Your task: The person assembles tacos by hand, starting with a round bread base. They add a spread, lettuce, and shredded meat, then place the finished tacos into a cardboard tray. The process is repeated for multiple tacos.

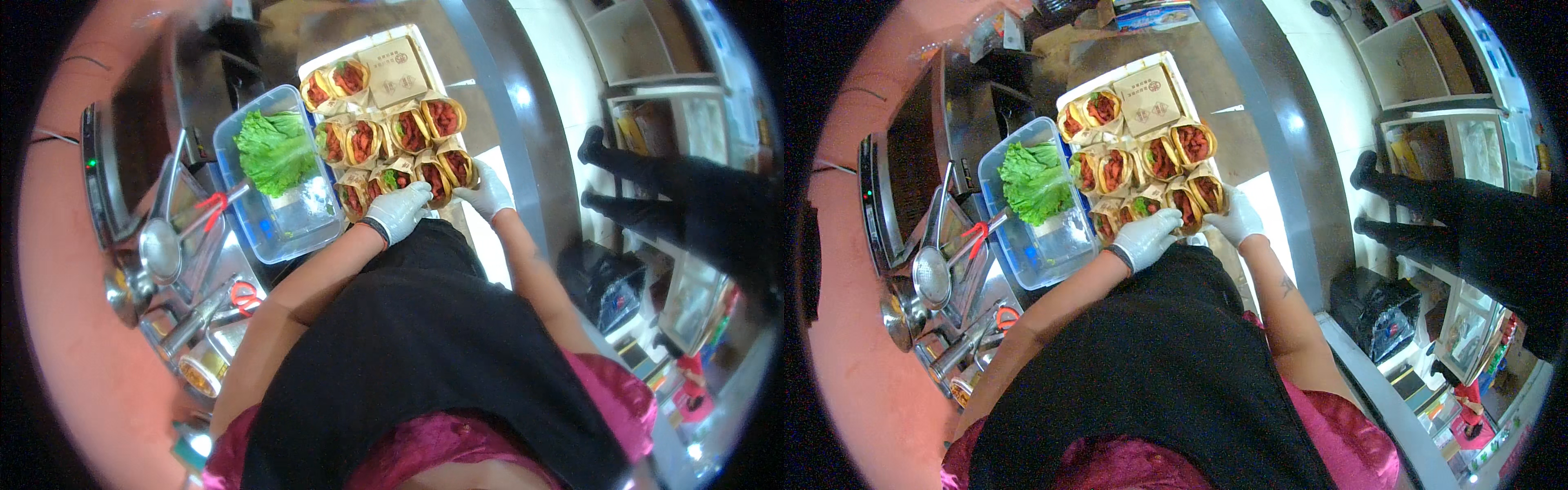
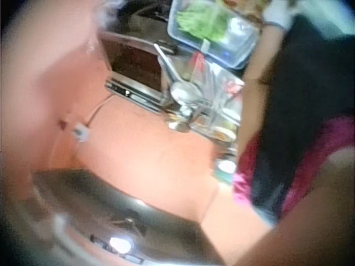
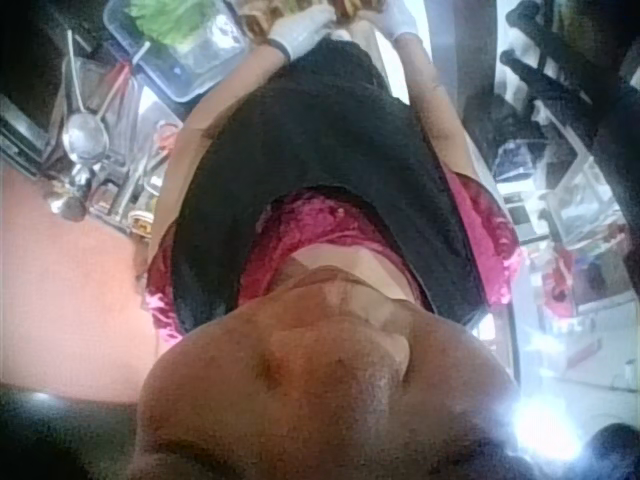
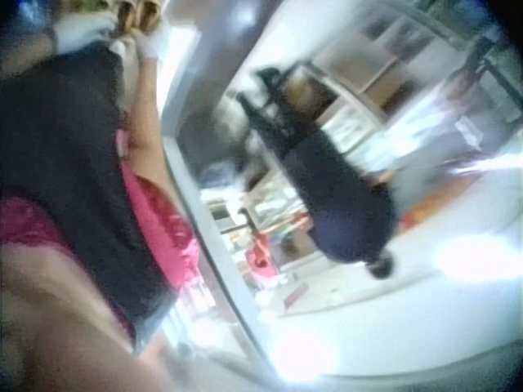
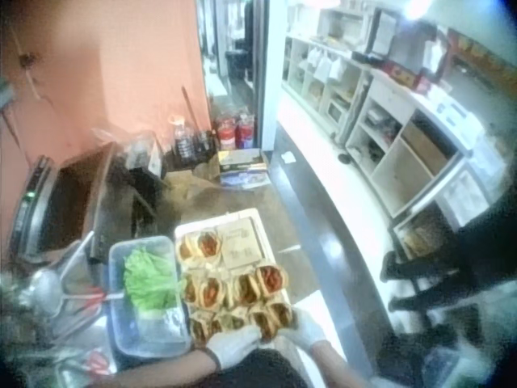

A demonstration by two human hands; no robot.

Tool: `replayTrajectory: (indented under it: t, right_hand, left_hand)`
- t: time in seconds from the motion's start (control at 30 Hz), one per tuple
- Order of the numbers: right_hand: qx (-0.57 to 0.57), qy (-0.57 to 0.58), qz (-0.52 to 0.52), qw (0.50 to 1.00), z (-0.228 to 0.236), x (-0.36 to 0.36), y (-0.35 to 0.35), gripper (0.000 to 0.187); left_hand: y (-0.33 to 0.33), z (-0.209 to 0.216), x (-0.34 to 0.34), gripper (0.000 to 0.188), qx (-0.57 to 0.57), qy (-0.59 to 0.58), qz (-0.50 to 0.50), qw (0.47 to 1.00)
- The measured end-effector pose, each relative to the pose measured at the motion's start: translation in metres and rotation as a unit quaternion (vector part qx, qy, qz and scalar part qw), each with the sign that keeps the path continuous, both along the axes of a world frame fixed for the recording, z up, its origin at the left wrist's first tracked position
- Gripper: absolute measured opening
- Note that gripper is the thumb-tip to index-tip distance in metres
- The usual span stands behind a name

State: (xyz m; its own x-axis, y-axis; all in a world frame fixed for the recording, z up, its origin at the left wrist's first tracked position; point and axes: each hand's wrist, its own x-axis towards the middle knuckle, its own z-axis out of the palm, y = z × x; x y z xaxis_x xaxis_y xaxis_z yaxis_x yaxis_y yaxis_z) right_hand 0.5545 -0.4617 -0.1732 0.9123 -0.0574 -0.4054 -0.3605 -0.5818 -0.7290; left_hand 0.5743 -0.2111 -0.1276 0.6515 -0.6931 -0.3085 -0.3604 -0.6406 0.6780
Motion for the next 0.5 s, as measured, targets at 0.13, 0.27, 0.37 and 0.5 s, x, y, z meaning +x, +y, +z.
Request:
replayTrajectory:
  t: [0.13,0.27,0.37,0.5]
  right_hand:
    - [0.095,0.1,-0.114,0.984,0.032,0.013,0.0,0.054]
    - [-0.101,0.076,0.006,0.992,0.016,0.026,-0.004,0.046]
    - [-0.088,0.085,0.031,0.992,0.025,0.035,-0.006,0.046]
    - [0.008,0.074,0.024,0.997,0.025,0.026,-0.023,0.05]
  left_hand:
    - [0.003,0.0,0.001,0.027,-0.039,-0.016,0.017,0.999]
    - [-0.004,0.006,0.002,0.031,0.02,0.02,-0.015,0.999]
    - [-0.005,0.0,-0.001,0.031,0.02,-0.008,0.0,1.0]
    - [-0.006,-0.001,-0.02,0.031,-0.004,-0.041,0.036,0.998]
